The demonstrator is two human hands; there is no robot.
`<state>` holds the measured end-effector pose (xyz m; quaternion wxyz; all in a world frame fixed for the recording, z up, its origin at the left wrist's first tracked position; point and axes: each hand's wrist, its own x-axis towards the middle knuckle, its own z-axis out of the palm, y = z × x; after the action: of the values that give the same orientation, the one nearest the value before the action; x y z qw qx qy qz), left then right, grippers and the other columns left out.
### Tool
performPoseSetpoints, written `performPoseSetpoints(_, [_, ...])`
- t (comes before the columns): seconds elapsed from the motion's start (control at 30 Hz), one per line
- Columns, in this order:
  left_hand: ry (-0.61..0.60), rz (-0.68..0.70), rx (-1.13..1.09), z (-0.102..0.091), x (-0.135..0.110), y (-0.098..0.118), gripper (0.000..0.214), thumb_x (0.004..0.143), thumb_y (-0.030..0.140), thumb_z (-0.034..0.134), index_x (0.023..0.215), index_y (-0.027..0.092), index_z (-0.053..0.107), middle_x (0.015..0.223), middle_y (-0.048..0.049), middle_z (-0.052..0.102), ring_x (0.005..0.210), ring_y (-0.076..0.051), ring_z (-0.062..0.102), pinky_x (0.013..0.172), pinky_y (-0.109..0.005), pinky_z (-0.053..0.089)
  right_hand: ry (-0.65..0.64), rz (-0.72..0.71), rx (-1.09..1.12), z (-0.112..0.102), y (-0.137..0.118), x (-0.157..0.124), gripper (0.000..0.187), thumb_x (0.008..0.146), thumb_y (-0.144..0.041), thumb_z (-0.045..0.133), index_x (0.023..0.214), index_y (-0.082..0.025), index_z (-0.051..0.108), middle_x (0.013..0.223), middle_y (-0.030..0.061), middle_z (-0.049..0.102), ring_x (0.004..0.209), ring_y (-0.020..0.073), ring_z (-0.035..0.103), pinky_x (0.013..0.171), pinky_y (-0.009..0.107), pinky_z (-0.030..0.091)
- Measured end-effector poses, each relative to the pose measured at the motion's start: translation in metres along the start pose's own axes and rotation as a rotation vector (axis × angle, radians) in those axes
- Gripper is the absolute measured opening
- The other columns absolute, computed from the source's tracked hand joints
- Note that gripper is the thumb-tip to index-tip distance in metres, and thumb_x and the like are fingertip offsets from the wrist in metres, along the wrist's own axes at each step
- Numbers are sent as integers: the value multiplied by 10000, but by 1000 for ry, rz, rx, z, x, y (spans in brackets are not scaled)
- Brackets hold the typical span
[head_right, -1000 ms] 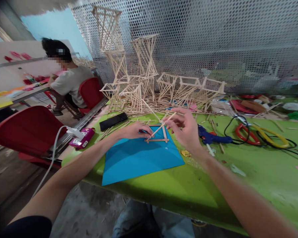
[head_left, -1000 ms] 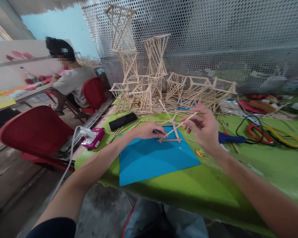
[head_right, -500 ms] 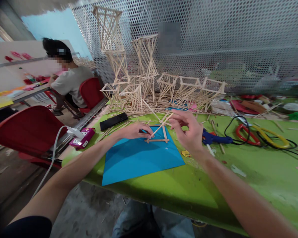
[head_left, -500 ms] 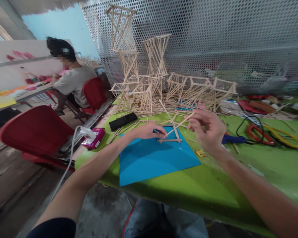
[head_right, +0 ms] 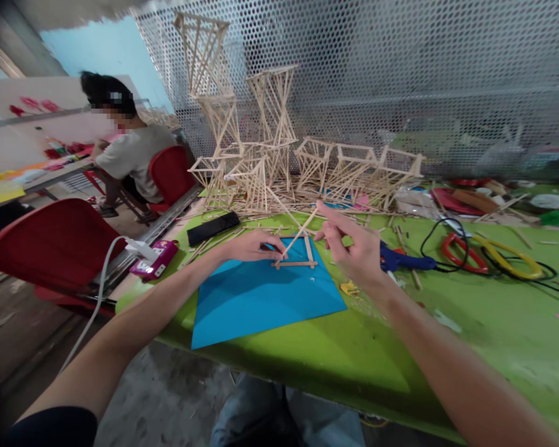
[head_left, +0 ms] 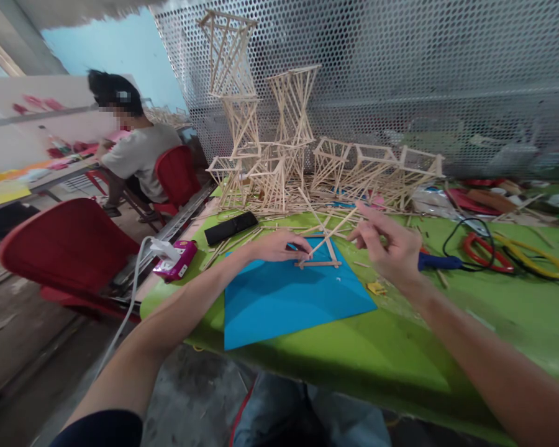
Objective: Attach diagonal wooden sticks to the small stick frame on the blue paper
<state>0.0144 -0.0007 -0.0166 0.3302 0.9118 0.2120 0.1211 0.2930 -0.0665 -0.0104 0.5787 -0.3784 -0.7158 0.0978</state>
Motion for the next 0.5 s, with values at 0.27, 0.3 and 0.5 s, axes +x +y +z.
performPoseSetpoints(0.27, [-1,16,17,0,0,-2,270,1034,415,598,1124,210,750,1123,-53,782,956,-146,704,814,-231,485,-9,12,-28,-3,-4,1,418,997,-278,591,1394,-344,707,659,-23,721,505,148,638,512,305,547])
performPoseSetpoints(0.3, [-3,16,21,0,0,-1,271,1036,417,595,1123,212,750,1122,-52,783,954,-146,704,812,-231,484,-11,14,-30,-3,-4,1,420,994,-275,595,1392,-348,708,655,-25,720,501,147,633,514,308,553])
performPoseSetpoints(0.5, [1,8,33,0,0,-2,259,1035,408,599,1120,216,749,1104,-50,785,930,-146,705,801,-240,482,-8,27,4,-2,-2,1,417,995,-255,588,1380,-350,716,652,-25,712,503,143,628,502,300,539])
